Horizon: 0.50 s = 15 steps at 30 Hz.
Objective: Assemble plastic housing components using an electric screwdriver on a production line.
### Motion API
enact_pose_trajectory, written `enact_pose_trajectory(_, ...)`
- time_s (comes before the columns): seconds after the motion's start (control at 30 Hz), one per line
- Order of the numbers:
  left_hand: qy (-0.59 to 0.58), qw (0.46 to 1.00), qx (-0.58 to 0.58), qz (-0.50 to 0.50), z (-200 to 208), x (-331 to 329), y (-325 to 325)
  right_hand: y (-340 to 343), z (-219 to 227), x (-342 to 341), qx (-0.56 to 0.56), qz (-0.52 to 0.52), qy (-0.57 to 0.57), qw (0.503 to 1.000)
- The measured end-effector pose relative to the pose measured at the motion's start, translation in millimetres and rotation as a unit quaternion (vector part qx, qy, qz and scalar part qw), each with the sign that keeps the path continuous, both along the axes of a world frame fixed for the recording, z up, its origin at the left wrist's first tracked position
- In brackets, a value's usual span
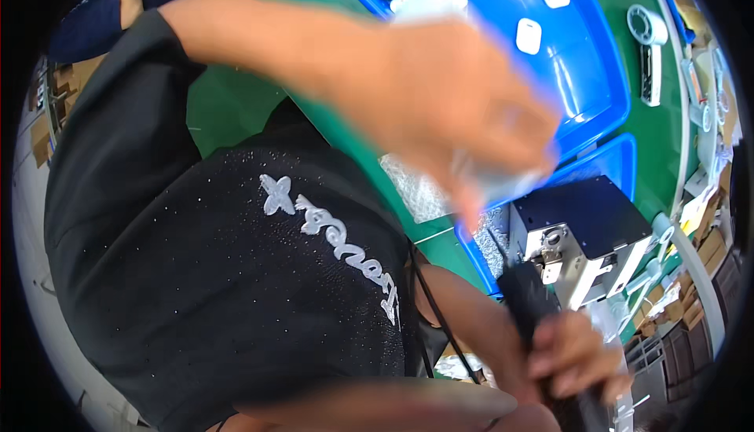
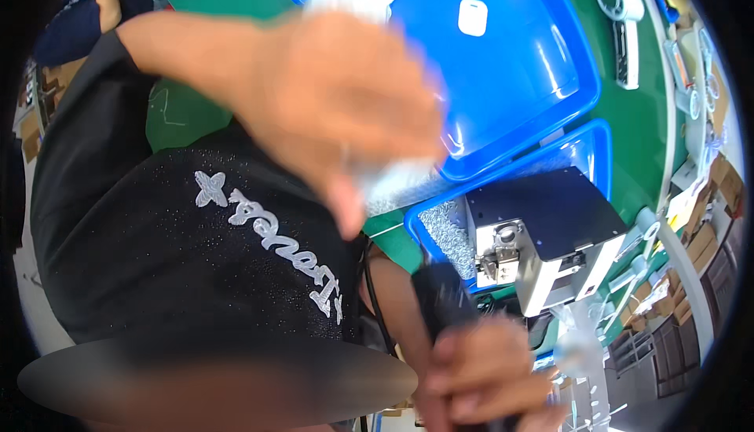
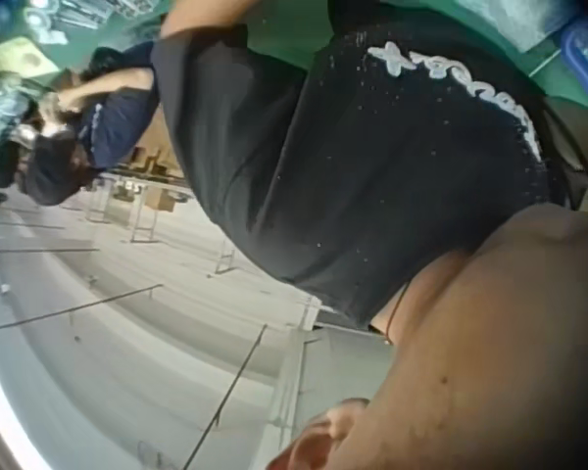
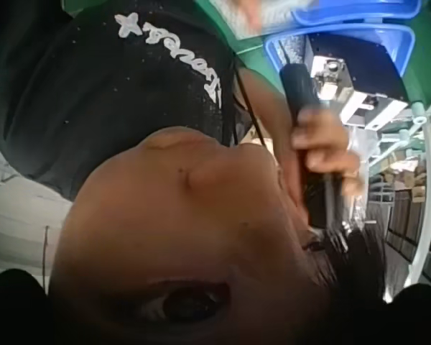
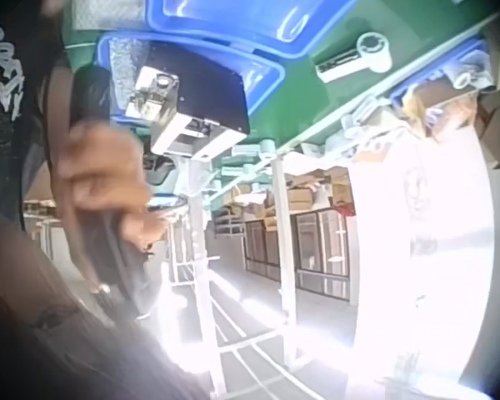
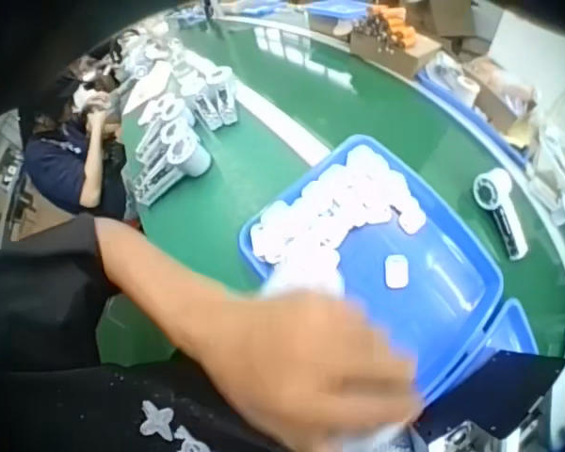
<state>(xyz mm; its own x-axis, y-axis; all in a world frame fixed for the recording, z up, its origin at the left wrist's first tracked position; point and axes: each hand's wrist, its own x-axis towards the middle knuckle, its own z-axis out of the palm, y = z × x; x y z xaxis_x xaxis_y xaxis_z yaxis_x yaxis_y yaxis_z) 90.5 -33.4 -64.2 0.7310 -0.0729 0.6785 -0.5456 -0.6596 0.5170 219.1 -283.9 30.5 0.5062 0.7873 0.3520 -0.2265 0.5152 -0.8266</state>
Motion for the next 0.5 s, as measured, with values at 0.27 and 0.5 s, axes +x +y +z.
enact_pose_trajectory(0.27,0.047,0.924,0.226,0.306,-41.7,118.1,275.0,176.1,-73.9,-6.2,-0.558,-0.235,-0.473,0.64)
enact_pose_trajectory(0.5,-0.053,0.909,0.269,0.313,-32.0,96.2,285.3,202.4,-109.0,8.4,-0.592,-0.189,-0.495,0.607)
